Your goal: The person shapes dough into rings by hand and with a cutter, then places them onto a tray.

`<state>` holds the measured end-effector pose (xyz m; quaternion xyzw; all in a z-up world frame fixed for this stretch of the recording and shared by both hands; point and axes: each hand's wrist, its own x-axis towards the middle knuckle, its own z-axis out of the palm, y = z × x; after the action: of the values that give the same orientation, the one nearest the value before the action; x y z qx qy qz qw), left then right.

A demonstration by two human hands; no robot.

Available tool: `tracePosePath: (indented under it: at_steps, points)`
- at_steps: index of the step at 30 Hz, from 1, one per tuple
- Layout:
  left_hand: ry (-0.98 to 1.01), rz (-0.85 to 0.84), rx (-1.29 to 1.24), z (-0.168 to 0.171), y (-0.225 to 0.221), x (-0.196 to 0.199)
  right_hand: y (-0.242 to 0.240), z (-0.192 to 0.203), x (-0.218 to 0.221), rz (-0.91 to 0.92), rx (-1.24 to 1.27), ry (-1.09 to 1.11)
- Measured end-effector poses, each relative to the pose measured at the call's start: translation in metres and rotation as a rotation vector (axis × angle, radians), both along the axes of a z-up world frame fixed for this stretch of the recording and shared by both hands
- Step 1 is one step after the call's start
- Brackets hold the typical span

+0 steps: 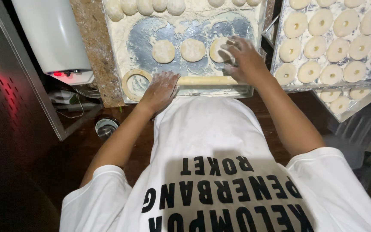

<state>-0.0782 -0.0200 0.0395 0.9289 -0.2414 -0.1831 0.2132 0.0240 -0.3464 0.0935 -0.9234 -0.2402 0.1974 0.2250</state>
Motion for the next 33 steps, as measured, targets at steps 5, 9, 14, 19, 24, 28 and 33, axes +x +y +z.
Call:
tracePosePath:
  at_steps: [5, 9, 14, 19, 24, 28, 33]
  points:
    - [-0.054, -0.05, -0.057, -0.002, 0.002, -0.005, 0.013, -0.025, 0.01, 0.183, -0.182, 0.105]
    - [0.014, 0.014, -0.043, -0.003, 0.009, -0.016, 0.017, -0.024, -0.002, 0.081, -0.132, 0.07]
    - [-0.081, 0.107, -0.035, -0.009, 0.015, 0.002, 0.008, -0.024, 0.004, -0.258, 0.004, 0.14]
    - [0.008, 0.158, -0.064, -0.001, 0.013, 0.048, 0.001, -0.039, 0.008, -0.201, -0.01, -0.006]
    - [0.015, 0.092, 0.11, 0.001, 0.0, 0.072, 0.011, -0.072, 0.004, -0.142, -0.373, 0.085]
    - [0.213, 0.179, 0.318, 0.026, -0.012, 0.111, 0.019, -0.066, 0.035, -0.183, -0.309, 0.061]
    - [0.241, 0.35, 0.355, 0.013, -0.021, 0.14, 0.015, -0.087, 0.048, -0.295, -0.366, 0.131]
